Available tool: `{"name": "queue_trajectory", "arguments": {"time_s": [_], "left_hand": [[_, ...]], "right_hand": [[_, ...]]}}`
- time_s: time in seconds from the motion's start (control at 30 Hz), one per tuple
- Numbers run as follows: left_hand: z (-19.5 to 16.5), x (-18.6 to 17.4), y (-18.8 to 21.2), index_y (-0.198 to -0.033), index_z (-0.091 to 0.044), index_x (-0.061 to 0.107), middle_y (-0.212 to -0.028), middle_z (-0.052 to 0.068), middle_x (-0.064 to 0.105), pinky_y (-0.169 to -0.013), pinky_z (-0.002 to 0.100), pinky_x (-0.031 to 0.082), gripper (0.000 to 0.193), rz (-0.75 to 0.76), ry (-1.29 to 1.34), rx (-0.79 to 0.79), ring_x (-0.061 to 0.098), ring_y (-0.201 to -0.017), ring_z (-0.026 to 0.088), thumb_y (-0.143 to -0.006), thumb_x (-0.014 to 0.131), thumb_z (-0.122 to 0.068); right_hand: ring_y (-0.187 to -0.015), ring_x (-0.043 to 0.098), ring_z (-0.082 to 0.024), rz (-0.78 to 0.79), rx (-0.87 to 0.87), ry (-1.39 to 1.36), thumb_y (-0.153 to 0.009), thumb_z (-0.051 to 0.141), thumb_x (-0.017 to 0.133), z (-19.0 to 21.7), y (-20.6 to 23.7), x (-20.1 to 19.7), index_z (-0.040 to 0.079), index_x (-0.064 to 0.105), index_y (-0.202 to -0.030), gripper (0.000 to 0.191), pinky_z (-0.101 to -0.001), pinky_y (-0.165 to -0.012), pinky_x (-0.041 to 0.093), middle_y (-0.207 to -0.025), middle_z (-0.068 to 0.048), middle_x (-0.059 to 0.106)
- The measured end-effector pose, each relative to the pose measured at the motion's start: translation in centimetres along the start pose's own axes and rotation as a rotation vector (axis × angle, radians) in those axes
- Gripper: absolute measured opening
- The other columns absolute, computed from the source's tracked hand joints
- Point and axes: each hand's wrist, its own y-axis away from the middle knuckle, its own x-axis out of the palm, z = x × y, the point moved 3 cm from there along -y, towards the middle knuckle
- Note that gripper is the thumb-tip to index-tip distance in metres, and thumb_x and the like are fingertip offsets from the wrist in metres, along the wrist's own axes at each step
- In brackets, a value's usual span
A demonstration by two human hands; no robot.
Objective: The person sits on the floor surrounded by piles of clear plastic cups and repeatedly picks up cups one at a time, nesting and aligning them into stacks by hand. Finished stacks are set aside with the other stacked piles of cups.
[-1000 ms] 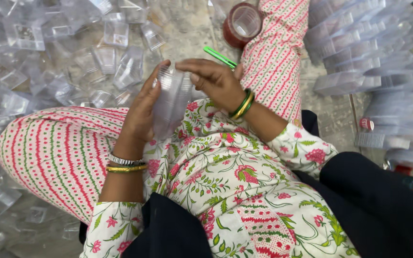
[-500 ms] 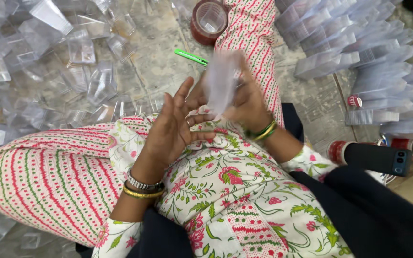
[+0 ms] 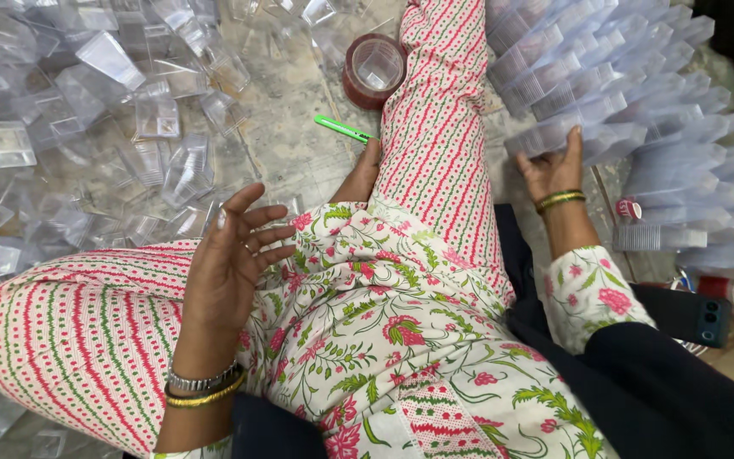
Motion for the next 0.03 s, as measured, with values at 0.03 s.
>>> {"name": "queue_trajectory", "arguments": {"time_s": [0.03], "left_hand": [[0.06,-0.21,0.10,-0.154,-0.003,0.041,-0.132,0.017,0.062,-0.097,0.046,0.054,0.069,-0.030,-0.049,-0.005,0.063,-0.115,0.029,-0.104,0.051,-0.048]], "right_hand": [[-0.141,0.053,-0.040,0.005,-0.004,0.000,-0.096,0.067,0.069,2.45,1.83,-1.97,0.002,0.044,-0.160,0.095,-0.0580,-0.114,0.051,-0.156,-0.025,0.051]]}}
